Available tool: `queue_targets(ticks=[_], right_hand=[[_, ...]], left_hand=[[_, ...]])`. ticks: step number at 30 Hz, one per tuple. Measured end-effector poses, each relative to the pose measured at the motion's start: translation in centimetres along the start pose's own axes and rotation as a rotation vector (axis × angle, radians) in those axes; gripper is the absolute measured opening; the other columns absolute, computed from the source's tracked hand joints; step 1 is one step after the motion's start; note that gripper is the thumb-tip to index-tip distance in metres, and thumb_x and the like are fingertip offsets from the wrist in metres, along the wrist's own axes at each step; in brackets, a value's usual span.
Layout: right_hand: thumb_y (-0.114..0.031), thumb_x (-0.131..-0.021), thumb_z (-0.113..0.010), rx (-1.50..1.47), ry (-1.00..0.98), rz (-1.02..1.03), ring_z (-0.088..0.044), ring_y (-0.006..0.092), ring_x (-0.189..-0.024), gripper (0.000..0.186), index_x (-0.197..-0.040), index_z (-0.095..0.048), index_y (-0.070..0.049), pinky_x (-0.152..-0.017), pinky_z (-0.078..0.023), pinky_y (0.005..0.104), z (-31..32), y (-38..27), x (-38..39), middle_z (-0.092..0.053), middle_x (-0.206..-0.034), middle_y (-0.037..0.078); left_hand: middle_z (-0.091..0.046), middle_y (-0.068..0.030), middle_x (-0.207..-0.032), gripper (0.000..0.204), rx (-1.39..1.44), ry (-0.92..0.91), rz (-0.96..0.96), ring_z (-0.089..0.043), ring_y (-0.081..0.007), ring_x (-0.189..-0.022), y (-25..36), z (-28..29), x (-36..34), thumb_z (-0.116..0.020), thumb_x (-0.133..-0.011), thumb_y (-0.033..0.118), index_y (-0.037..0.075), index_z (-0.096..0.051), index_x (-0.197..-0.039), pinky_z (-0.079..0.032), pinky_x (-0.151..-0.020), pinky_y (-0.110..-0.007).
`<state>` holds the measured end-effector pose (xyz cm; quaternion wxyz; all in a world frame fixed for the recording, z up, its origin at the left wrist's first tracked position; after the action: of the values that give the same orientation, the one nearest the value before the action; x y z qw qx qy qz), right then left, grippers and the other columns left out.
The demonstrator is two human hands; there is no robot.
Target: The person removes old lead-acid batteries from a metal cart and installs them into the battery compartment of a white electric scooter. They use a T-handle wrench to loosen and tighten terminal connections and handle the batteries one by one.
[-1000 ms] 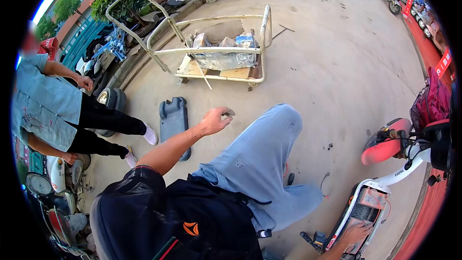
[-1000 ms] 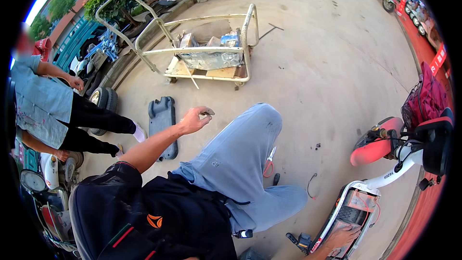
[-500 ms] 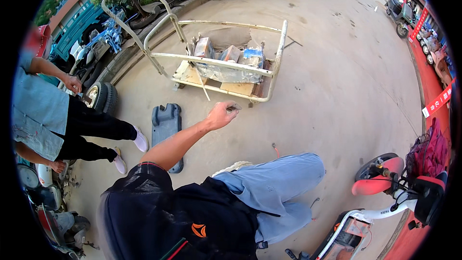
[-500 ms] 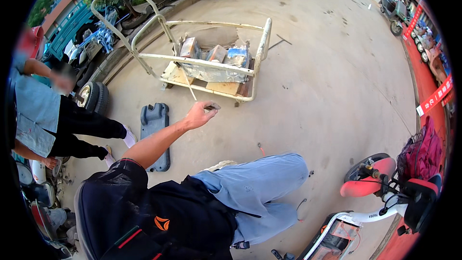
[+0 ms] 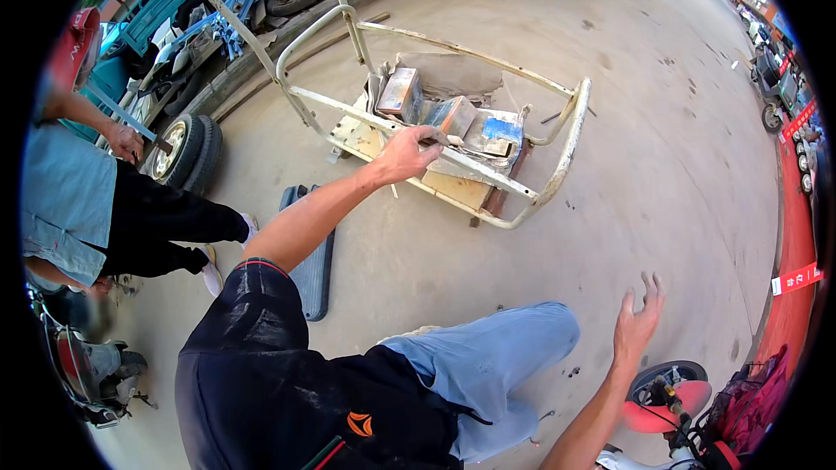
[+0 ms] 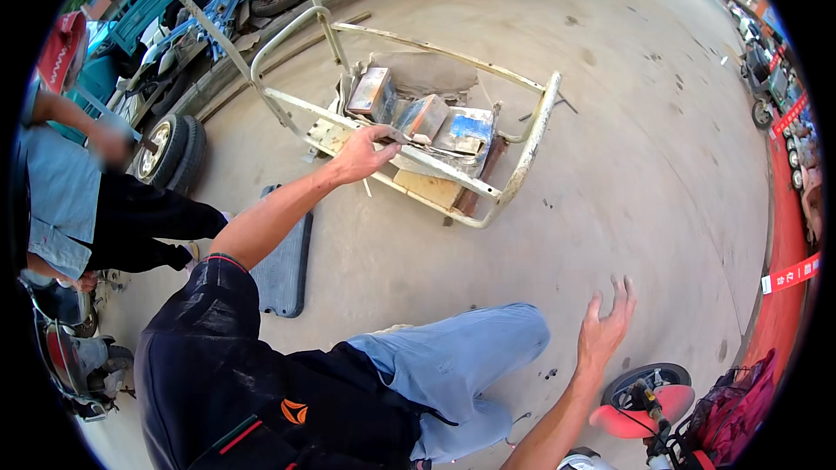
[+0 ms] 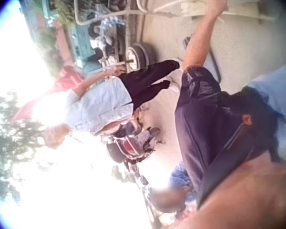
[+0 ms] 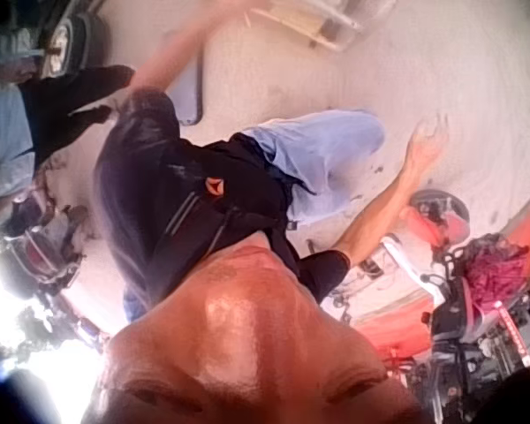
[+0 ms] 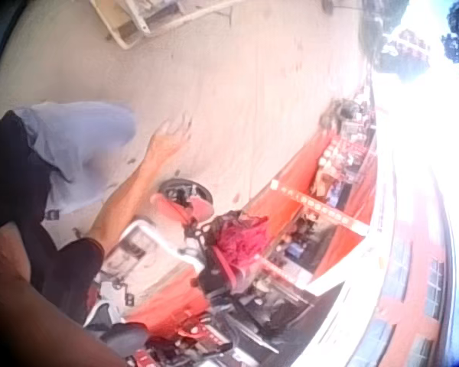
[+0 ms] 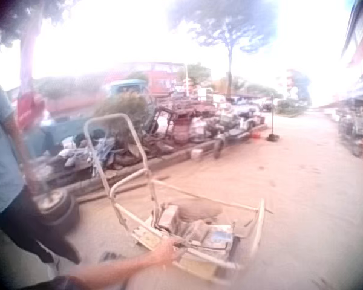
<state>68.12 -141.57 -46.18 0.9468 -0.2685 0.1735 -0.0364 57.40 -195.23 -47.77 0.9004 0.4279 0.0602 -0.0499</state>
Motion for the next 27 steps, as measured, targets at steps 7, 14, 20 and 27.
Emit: queue_targets(ticks=[7, 14, 20, 27], right_hand=[[-0.022, -0.097, -0.073, -0.383, -0.185, 0.064, -0.051, 0.0367, -0.143, 0.062, -0.151, -0.052, -0.002, -0.117, -0.043, 0.0470, -12.0, -17.1, -13.9, -0.049, -0.157, 0.021], [-0.027, -0.096, -0.071, -0.196, -0.145, -0.052, -0.054, 0.0404, -0.138, 0.076, -0.161, -0.039, -0.004, -0.113, -0.046, 0.0471, -19.9, -20.4, -18.6, -0.046, -0.156, 0.025], [-0.012, -0.093, -0.069, -0.188, -0.186, -0.056, -0.059, 0.0421, -0.130, 0.070, -0.157, -0.043, -0.008, -0.107, -0.050, 0.0491, -20.6, -19.7, -18.6, -0.046, -0.153, 0.022], [-0.009, -0.090, -0.070, -0.208, -0.199, -0.096, -0.070, 0.0318, -0.099, 0.061, -0.148, -0.053, -0.010, -0.094, -0.055, 0.0464, -20.1, -20.2, -18.4, -0.051, -0.146, 0.019]], left_hand=[[-0.078, -0.0128, -0.107, 0.027, -0.053, -0.015, 0.194, -0.075, -0.0239, -0.102, -8.7, 6.2, -3.2, -0.072, -0.095, 0.017, -0.001, -0.076, -0.115, -0.057, -0.096, -0.036], [-0.077, -0.0110, -0.099, 0.028, 0.363, -0.006, 0.488, -0.073, -0.0162, -0.090, -11.5, 7.5, -9.4, -0.077, -0.090, 0.015, -0.005, -0.077, -0.110, -0.057, -0.082, -0.030], [-0.078, -0.0171, -0.094, 0.038, -0.044, -0.033, 0.415, -0.076, -0.0237, -0.091, -15.6, 4.2, -17.4, -0.084, -0.078, 0.024, -0.007, -0.079, -0.100, -0.059, -0.084, -0.040], [-0.066, -0.0256, -0.137, 0.091, -0.674, -0.436, 0.558, -0.071, -0.0353, -0.120, -15.0, -8.9, -23.2, -0.086, -0.079, 0.034, -0.007, -0.047, -0.149, -0.059, -0.101, -0.045]])
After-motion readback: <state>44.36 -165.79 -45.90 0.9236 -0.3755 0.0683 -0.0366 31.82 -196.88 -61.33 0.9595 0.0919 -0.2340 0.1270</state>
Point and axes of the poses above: each hand's wrist, its own x-axis away from the middle knuckle, its own z-axis out of the back of the hand, y = z × x, the point moved 1 cm from there along -x, towards the middle knuckle
